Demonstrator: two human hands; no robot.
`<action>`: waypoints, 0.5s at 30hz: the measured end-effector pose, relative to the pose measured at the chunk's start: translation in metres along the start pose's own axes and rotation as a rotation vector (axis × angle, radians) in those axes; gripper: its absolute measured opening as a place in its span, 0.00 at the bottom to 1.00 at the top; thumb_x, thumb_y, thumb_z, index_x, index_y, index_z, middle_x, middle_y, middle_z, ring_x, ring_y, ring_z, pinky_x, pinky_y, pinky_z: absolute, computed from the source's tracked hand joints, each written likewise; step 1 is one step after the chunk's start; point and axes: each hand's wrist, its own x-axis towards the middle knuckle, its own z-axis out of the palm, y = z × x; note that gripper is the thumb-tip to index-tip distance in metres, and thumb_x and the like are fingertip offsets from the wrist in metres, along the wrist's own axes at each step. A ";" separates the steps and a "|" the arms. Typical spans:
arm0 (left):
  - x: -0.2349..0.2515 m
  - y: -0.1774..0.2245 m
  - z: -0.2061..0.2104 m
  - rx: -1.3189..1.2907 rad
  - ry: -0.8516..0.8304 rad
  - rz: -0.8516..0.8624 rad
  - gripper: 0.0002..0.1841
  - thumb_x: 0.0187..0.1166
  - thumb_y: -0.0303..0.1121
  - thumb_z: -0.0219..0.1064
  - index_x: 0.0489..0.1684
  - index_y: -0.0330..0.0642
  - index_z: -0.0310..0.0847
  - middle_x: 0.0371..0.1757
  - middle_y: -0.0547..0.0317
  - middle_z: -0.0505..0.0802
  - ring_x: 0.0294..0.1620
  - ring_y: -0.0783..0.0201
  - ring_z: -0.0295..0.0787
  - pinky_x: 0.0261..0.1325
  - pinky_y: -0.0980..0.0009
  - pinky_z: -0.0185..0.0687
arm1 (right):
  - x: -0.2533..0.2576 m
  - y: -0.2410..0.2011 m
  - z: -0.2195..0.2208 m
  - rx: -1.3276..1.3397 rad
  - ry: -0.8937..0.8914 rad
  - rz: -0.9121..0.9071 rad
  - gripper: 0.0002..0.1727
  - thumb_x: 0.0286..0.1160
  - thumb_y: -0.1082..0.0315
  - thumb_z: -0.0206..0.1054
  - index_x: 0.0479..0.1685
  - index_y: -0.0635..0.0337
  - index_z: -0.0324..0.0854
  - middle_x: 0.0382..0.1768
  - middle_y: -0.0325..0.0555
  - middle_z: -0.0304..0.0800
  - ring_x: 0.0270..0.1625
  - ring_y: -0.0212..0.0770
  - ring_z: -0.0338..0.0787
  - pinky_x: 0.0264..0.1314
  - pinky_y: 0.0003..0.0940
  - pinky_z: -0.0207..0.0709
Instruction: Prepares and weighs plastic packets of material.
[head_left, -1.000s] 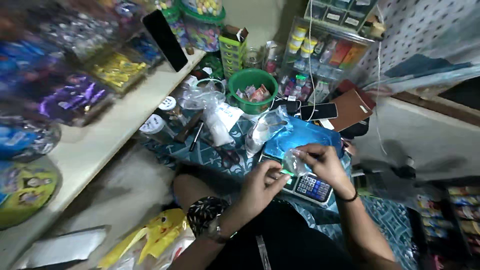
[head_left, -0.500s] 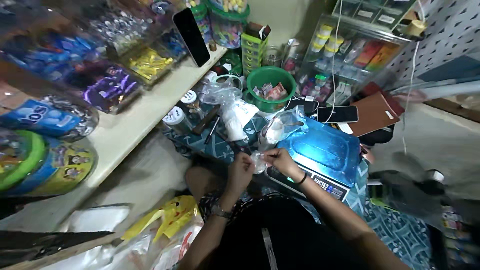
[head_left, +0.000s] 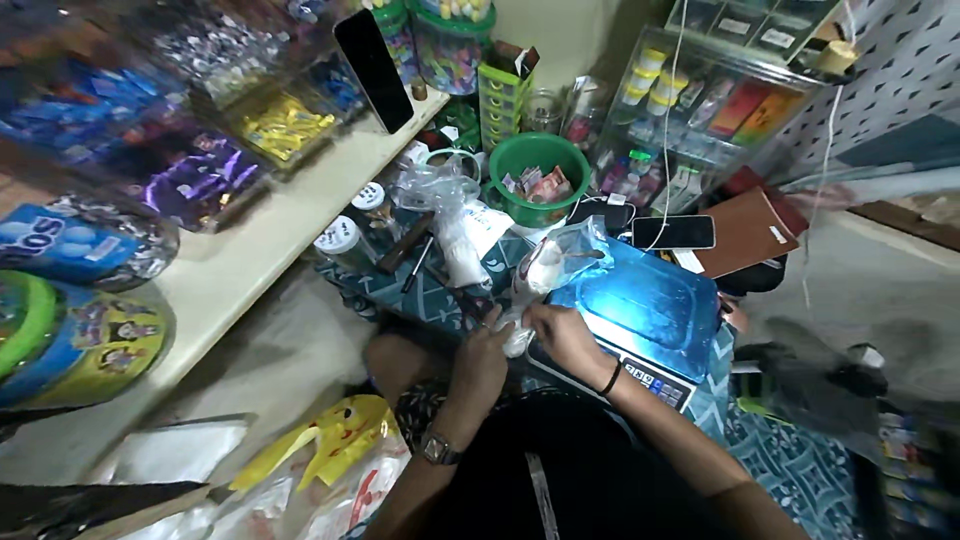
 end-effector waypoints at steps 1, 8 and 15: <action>0.003 0.001 0.000 0.012 -0.015 -0.011 0.23 0.79 0.13 0.53 0.68 0.36 0.87 0.79 0.39 0.82 0.75 0.38 0.82 0.78 0.47 0.74 | -0.001 0.000 -0.001 -0.068 -0.044 -0.019 0.17 0.80 0.78 0.55 0.55 0.62 0.90 0.56 0.60 0.93 0.61 0.59 0.91 0.65 0.56 0.82; 0.020 0.005 -0.008 0.048 0.016 -0.084 0.17 0.87 0.36 0.63 0.62 0.34 0.89 0.67 0.42 0.91 0.71 0.37 0.84 0.74 0.42 0.74 | -0.008 0.001 -0.006 -0.221 -0.174 -0.126 0.17 0.74 0.81 0.59 0.54 0.63 0.91 0.78 0.63 0.77 0.75 0.65 0.80 0.77 0.54 0.74; 0.027 0.007 -0.008 -0.098 0.065 -0.018 0.15 0.79 0.19 0.60 0.58 0.31 0.90 0.60 0.39 0.94 0.61 0.41 0.90 0.69 0.48 0.81 | -0.029 0.019 -0.053 -0.128 0.542 -0.290 0.15 0.75 0.75 0.60 0.48 0.60 0.93 0.54 0.48 0.95 0.56 0.48 0.93 0.61 0.43 0.86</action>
